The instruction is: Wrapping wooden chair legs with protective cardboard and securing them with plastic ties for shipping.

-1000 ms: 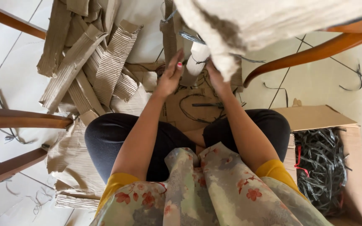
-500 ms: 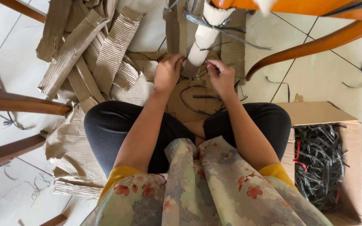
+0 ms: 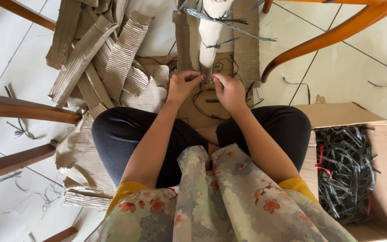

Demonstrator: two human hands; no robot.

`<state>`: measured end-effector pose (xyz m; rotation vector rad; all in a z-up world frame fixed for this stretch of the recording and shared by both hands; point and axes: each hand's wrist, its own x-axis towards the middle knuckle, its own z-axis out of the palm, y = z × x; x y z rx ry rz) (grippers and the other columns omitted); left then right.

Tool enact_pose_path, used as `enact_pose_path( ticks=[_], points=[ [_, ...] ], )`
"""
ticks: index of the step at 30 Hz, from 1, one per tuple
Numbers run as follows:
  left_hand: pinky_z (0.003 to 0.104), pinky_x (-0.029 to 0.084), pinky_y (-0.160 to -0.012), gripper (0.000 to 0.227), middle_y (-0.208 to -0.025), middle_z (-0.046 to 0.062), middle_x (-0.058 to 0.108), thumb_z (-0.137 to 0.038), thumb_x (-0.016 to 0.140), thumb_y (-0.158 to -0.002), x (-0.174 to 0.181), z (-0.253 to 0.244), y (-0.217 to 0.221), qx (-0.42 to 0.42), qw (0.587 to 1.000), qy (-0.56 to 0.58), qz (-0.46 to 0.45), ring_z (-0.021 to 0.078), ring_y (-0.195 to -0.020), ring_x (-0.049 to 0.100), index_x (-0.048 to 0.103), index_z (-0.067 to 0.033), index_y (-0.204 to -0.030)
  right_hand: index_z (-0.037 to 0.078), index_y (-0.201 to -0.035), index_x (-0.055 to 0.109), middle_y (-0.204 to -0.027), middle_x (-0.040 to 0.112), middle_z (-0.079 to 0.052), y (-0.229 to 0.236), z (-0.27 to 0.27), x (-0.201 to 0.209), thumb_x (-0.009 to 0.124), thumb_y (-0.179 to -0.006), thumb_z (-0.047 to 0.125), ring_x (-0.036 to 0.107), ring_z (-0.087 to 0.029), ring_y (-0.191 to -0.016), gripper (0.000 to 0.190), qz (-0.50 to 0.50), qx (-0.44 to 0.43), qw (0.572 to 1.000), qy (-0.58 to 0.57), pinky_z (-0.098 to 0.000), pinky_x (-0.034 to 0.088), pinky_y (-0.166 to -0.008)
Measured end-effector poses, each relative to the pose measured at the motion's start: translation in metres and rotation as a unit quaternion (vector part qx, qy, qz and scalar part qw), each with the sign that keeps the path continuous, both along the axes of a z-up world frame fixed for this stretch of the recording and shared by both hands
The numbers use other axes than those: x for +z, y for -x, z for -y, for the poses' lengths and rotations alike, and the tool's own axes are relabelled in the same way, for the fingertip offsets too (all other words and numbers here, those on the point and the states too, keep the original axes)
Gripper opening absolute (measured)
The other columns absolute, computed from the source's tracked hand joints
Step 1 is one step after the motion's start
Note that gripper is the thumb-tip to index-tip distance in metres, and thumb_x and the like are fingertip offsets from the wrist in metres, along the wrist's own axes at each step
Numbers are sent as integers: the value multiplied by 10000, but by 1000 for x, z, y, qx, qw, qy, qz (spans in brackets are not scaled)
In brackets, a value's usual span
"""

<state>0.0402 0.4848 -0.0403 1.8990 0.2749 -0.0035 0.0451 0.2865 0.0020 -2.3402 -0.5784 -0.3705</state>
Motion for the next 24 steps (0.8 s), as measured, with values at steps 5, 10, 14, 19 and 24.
enact_pose_path(
  ticks=[5,10,14,19,24],
  points=[
    [300,658,-732,330,-872,112,784,-278,900,-778,5,19,-4,59,985,144,-74,176,-807,762,789,-85,-1022,170,-1005,746,-638,678,-44,10,6,13,655,-1003,176,678,-284,-545,91,16,5,999,30,-367,545,-512],
    [324,681,-781,447,-928,226,757,-168,938,-758,5,33,-12,129,937,310,-96,261,-856,773,732,67,-1078,154,-937,700,-577,632,-53,16,4,12,652,-973,159,659,-296,-518,60,36,13,993,108,-403,534,-496],
    [369,680,-786,393,-896,208,732,-134,938,-758,3,36,-19,151,916,357,-102,278,-829,765,752,47,-1053,134,-889,668,-581,620,-50,17,-7,1,605,-976,137,650,-271,-513,108,24,44,992,114,-361,527,-497],
    [344,691,-733,343,-845,191,719,-75,923,-753,-10,36,-21,148,910,376,-89,272,-775,770,753,46,-1026,109,-891,671,-640,664,-76,16,-12,3,613,-940,117,673,-302,-552,77,13,88,991,102,-384,536,-511],
    [282,678,-723,319,-888,94,744,-111,918,-770,-5,33,-25,102,917,374,-90,173,-767,757,744,-12,-1019,86,-786,619,-574,609,-116,-3,7,4,656,-1032,256,655,-352,-556,302,-68,99,992,-32,-399,504,-522]
  ],
)
